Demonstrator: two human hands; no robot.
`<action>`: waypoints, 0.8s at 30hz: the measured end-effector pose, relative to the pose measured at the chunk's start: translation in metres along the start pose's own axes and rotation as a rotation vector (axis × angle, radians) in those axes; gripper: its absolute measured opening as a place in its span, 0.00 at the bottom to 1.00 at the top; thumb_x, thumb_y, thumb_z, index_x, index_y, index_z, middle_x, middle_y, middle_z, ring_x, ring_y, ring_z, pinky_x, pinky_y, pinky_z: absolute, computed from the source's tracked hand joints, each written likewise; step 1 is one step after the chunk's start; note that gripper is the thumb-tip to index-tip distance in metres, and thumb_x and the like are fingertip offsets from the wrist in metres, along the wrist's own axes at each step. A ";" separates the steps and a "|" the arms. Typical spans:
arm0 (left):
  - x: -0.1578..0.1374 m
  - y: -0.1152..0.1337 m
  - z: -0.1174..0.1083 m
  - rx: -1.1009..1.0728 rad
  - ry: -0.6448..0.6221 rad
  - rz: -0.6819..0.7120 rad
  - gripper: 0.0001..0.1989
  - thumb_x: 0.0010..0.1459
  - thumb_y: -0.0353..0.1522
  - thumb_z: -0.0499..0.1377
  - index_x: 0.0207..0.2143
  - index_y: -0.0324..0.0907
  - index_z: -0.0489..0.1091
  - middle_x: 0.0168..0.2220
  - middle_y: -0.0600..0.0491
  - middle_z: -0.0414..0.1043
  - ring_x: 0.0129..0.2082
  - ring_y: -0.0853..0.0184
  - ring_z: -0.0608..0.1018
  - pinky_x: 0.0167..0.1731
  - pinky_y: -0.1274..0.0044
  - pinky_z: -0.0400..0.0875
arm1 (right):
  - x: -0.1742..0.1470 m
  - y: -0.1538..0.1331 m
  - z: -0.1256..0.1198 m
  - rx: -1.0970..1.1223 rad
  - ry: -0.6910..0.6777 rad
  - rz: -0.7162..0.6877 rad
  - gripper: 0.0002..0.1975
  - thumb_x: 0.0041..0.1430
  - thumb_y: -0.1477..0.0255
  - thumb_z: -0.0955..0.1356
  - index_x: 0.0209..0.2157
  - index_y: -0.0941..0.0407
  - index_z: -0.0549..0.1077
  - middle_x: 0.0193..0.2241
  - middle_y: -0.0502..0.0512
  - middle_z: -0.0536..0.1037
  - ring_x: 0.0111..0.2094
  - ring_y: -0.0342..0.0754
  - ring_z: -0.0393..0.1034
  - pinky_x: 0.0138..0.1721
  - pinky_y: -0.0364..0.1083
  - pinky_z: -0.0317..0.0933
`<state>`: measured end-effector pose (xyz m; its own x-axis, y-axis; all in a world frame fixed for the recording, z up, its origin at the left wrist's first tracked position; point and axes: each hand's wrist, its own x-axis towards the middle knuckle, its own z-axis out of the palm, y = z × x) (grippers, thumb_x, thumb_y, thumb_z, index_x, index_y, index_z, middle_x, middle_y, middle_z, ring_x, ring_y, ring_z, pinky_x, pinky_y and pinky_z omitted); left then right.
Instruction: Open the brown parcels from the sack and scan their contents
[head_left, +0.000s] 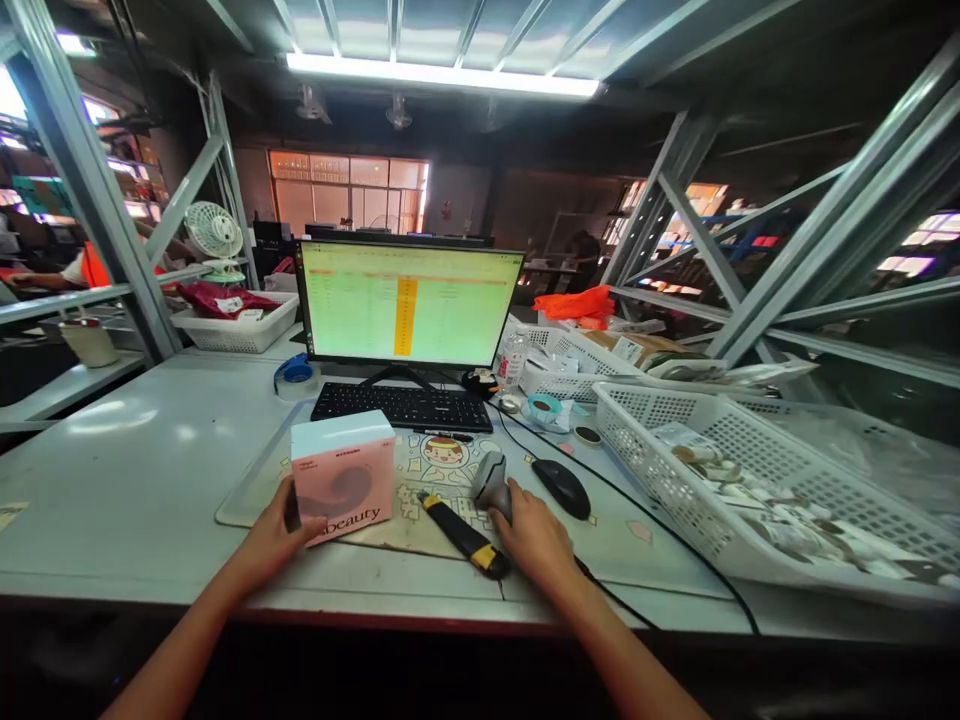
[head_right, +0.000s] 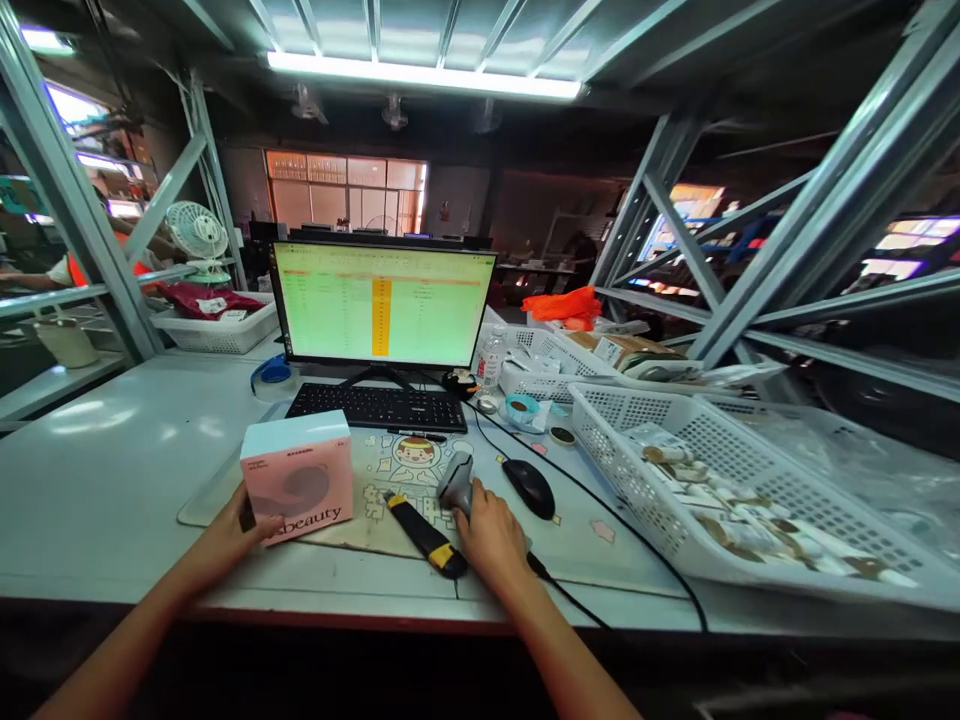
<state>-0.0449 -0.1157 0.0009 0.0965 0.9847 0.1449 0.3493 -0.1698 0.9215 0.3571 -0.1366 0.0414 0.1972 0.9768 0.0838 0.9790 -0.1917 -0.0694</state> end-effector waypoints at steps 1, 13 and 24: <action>0.001 0.001 0.000 0.015 -0.011 -0.006 0.41 0.56 0.51 0.67 0.65 0.40 0.60 0.61 0.38 0.71 0.62 0.48 0.74 0.64 0.57 0.68 | -0.001 0.002 0.000 0.006 -0.007 -0.023 0.29 0.71 0.64 0.64 0.68 0.65 0.63 0.56 0.71 0.76 0.56 0.63 0.72 0.54 0.53 0.65; 0.006 0.001 0.000 0.041 0.087 0.021 0.43 0.62 0.61 0.52 0.63 0.37 0.67 0.63 0.40 0.71 0.67 0.48 0.68 0.70 0.59 0.58 | 0.079 0.148 0.023 0.131 0.340 -0.195 0.32 0.63 0.53 0.65 0.63 0.57 0.72 0.59 0.69 0.73 0.57 0.66 0.70 0.59 0.64 0.65; -0.001 -0.005 0.000 0.023 0.054 0.003 0.40 0.67 0.57 0.51 0.68 0.37 0.62 0.65 0.41 0.68 0.68 0.50 0.67 0.71 0.59 0.57 | 0.067 0.149 0.048 0.165 0.349 -0.195 0.30 0.67 0.56 0.62 0.66 0.54 0.69 0.61 0.65 0.69 0.58 0.64 0.70 0.57 0.61 0.70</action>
<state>-0.0466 -0.1155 -0.0035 0.0478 0.9847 0.1673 0.3702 -0.1731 0.9127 0.5143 -0.0949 -0.0109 0.0427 0.8967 0.4405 0.9838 0.0391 -0.1750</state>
